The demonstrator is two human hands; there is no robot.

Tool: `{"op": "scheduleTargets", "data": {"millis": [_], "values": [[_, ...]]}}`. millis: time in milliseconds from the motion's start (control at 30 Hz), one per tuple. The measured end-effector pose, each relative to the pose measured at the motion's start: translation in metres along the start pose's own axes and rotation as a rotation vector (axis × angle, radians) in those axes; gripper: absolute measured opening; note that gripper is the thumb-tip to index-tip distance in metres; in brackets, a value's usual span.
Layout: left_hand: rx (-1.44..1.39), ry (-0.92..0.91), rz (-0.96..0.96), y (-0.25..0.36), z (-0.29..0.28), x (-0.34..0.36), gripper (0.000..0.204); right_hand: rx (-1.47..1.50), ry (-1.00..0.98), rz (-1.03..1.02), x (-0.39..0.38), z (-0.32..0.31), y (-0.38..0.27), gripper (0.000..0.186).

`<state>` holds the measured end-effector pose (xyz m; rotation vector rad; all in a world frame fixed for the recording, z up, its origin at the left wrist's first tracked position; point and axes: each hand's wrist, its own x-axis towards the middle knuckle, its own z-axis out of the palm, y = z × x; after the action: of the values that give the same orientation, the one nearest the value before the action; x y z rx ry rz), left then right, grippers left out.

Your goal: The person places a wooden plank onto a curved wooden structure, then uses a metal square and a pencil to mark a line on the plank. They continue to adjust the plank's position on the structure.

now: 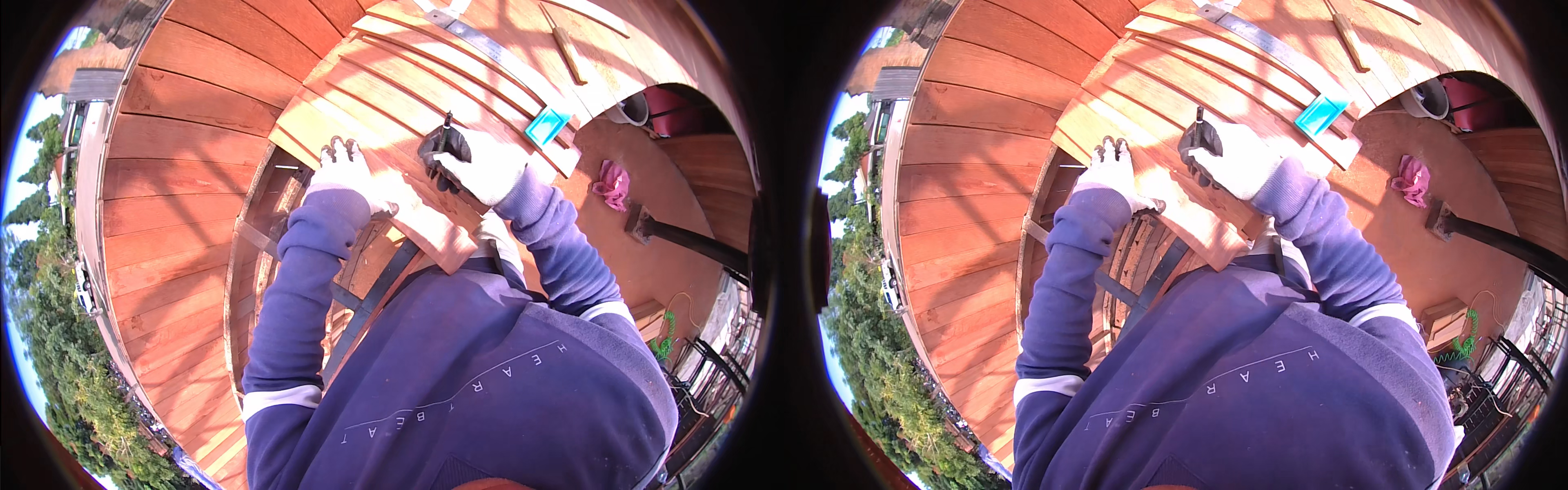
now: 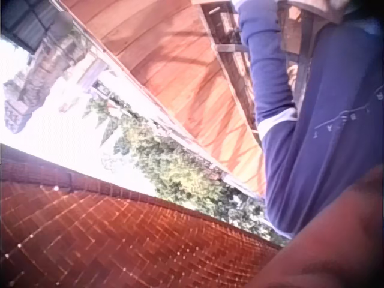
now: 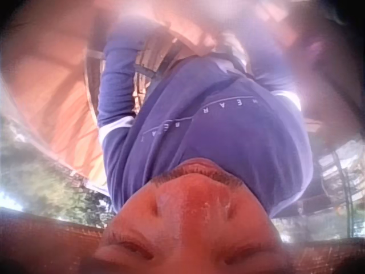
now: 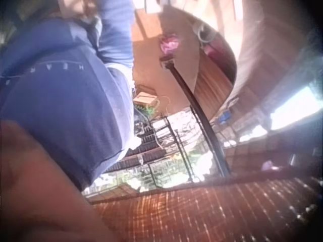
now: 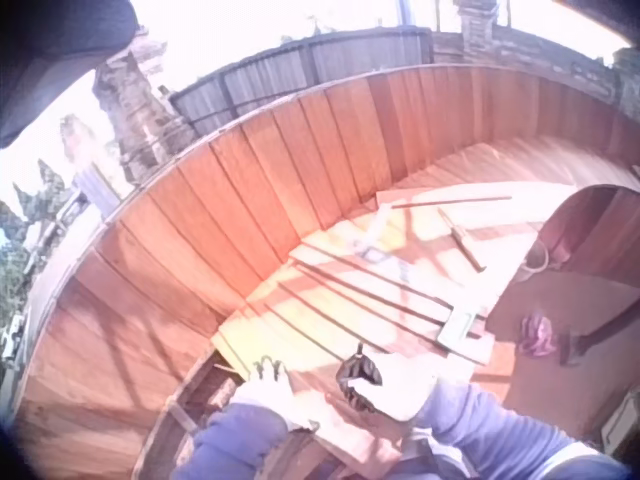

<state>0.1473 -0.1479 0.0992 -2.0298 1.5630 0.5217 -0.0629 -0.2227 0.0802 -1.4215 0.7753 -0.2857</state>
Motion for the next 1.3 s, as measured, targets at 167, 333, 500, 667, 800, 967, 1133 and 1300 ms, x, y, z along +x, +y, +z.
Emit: {"op": "scheduleTargets", "data": {"millis": [167, 333, 500, 667, 800, 967, 1133, 1300], "values": [[0.047, -0.016, 0.040, 0.006, -0.004, 0.009, 0.129, -0.401, 0.021, -0.054, -0.087, -0.017, 0.054, 0.018], [0.096, 0.022, 0.065, 0.002, 0.003, 0.010, 0.127, -0.712, -0.008, 0.179, -0.126, -0.013, 0.078, 0.020], [0.139, -0.010, 0.063, 0.003, 0.005, 0.013, 0.128, -0.956, 0.041, 0.156, -0.113, -0.012, 0.031, 0.027], [0.099, -0.055, 0.062, 0.004, -0.003, 0.013, 0.128, -1.297, -0.141, -0.159, -0.079, -0.034, 0.002, 0.013], [0.160, -0.050, 0.089, 0.006, -0.003, 0.018, 0.130, -1.425, -0.456, -0.123, -0.038, -0.034, -0.012, 0.014], [0.098, -0.060, 0.053, 0.005, -0.007, 0.009, 0.131, -1.049, -0.782, -0.102, 0.003, -0.005, -0.041, 0.018], [0.054, -0.044, 0.037, 0.003, -0.002, 0.009, 0.130, -1.289, -0.863, 0.086, 0.024, -0.005, -0.054, 0.023], [0.000, -0.017, 0.093, 0.005, -0.002, 0.020, 0.130, -1.631, -0.854, 0.240, 0.030, -0.022, -0.060, 0.028]]}}
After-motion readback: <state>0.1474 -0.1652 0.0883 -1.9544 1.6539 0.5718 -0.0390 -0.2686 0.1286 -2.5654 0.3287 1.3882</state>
